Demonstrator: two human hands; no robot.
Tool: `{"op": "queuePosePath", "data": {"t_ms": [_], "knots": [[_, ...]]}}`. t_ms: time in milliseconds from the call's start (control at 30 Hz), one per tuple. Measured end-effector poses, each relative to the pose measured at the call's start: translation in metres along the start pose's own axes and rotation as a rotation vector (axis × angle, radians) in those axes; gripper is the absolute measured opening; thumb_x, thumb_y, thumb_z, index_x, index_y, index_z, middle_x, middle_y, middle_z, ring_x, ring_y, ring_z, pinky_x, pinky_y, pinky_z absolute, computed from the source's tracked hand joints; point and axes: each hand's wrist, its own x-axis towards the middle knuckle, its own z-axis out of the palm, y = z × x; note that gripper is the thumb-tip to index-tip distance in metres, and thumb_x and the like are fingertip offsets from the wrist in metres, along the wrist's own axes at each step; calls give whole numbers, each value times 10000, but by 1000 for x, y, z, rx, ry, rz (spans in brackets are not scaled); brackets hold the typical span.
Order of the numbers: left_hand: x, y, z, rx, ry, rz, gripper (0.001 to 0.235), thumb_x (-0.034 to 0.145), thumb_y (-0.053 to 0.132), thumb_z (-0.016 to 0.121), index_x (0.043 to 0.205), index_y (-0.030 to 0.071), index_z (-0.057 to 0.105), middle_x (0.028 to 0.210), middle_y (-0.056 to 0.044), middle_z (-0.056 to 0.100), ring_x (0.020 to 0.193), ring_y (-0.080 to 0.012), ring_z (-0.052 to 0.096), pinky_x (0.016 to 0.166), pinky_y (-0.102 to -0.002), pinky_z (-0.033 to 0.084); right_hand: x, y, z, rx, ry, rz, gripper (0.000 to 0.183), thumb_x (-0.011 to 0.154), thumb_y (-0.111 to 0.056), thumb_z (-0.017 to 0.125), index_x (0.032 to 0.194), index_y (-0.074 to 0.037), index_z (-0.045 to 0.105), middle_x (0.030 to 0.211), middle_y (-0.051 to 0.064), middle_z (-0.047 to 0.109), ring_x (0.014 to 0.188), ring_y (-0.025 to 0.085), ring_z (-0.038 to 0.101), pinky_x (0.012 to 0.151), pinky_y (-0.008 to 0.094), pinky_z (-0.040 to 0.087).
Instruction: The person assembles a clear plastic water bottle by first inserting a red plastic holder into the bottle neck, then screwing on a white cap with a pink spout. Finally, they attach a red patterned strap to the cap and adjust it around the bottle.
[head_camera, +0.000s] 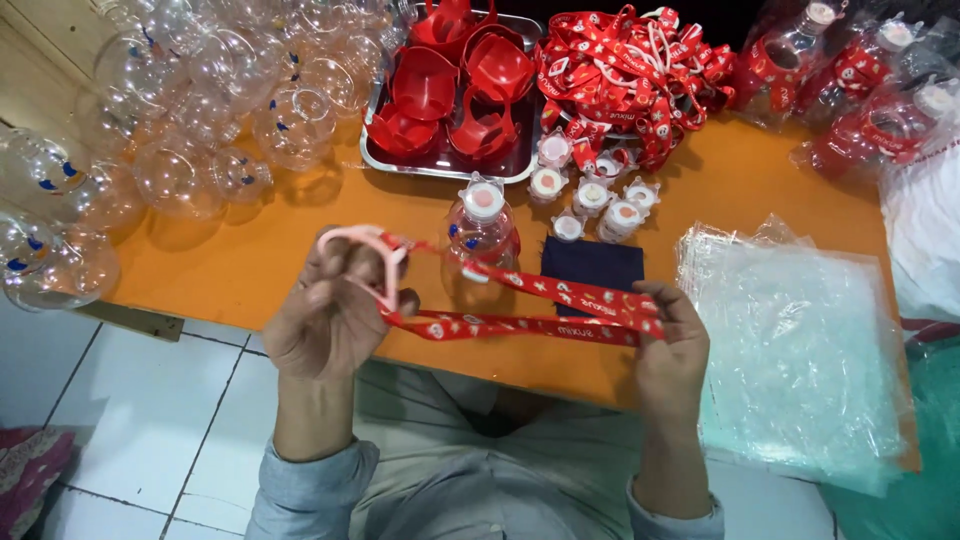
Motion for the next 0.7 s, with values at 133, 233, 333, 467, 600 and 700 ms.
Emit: {"op": "queuePosePath", "data": {"t_ms": [133,233,333,467,600,700], "knots": [[17,-16,24,117,17,-53,262,956,2,576,1209,17,510,1195,-279,639,1150,-363,666,742,-485,656,-3,26,-15,-171,-96,-69,306,906,125,585,1205,86,629,968,204,655,964,298,677,826,381,591],[29,-36,44,238,25,-94,395,930,-49,576,1312,-66,477,1222,-331,638,1131,-368,670,584,-441,666,-11,2,-8,-338,-199,105,587,749,150,705,1307,-28,661,961,136,677,1011,259,653,918,406,587],[47,-51,63,397,-112,-262,411,988,36,629,1372,-63,526,1174,-274,700,1034,-277,722,579,-344,678,-8,-31,-1,-373,-378,182,812,722,-99,896,1458,-67,554,1327,176,614,1388,337,469,1060,480,493],[55,-82,62,395,-260,-419,412,993,34,621,1386,-64,549,1130,-226,707,986,-249,733,618,-310,679,9,-54,11,1,-597,-92,914,882,-566,621,1527,40,391,1479,244,531,1450,351,401,1209,509,243],[61,-83,71,345,-275,-518,391,990,35,636,1361,-72,571,1072,-208,716,939,-247,755,625,-323,681,33,-58,12,95,-639,-154,324,952,-200,625,1056,105,658,786,125,583,721,194,589,709,307,544],[61,-84,57,406,-270,-463,429,988,40,640,1388,-75,539,1081,-183,679,980,-247,747,703,-325,685,29,-83,32,114,-608,-132,209,988,-72,607,842,74,640,588,106,547,534,169,582,523,244,530]]}}
